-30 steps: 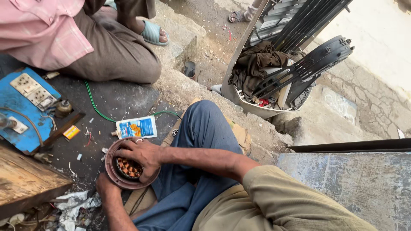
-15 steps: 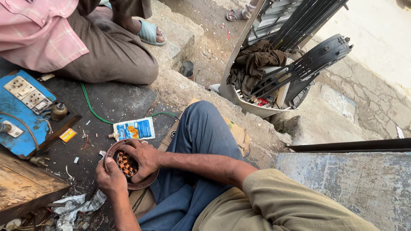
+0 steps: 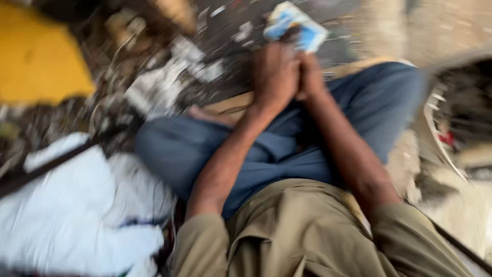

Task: The person sits cross-legged on the floor and works on a circular motor component with copper windings. They repeatedly pick up the component, wipe it with a cloth, and handle a small packet, occasionally placing the component down and picking it up again.

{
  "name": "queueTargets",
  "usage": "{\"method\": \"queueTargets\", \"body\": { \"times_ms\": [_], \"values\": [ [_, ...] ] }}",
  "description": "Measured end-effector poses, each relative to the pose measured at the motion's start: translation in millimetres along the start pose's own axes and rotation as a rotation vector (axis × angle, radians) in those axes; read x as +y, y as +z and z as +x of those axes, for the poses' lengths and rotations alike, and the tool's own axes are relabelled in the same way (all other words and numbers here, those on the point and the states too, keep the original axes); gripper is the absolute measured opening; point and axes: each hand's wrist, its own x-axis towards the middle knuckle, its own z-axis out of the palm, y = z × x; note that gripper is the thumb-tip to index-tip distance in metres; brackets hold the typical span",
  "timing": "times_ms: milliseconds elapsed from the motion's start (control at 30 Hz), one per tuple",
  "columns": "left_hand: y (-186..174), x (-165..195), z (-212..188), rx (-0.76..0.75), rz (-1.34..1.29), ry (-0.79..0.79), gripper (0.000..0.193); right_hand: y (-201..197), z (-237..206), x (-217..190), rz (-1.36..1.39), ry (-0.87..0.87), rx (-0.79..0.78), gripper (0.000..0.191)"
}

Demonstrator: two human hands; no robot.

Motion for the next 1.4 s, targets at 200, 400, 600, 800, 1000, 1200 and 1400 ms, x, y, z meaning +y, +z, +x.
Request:
{"method": "queueTargets", "body": {
  "times_ms": [200, 400, 600, 800, 1000, 1200, 1400],
  "values": [
    [-20.5, -12.2, 17.8, -0.091, -0.132, -0.031, 0.032, 51.8, -17.7, -27.8, 0.087, -0.069, -0.162, 0.042],
    [-7.0, -84.7, 13.8, 0.16, 0.167, 0.006, 0.031, 79.7, -42.8, -51.3, -0.058, 0.188, -0.217, 0.074],
    [-1.9, -126.0, 12.8, -0.004, 0.072, -0.18, 0.011, 71.9, -33.3, -45.7, -0.05, 0.117, -0.331, 0.076],
    [-25.9, -130.6, 2.5, -0.037, 0.203, -0.47, 0.004, 69.8, -34.8, -39.6, -0.14, 0.02, -0.512, 0.076],
    [-74.8, -88.4, -43.9, 0.405, 0.083, -0.32, 0.041, 70.1, -40.1, -30.5, -0.496, 0.109, -0.719, 0.075],
    [-248.6, -34.3, -206.5, 0.303, -0.209, -0.155, 0.017, 53.4, -25.6, -34.0, 0.192, 0.488, -0.25, 0.053],
    [-293.6, -81.9, -322.7, 0.058, 0.334, -0.753, 0.027, 46.7, -29.9, -32.9, 0.175, 0.377, -0.277, 0.059]
  ]
}}
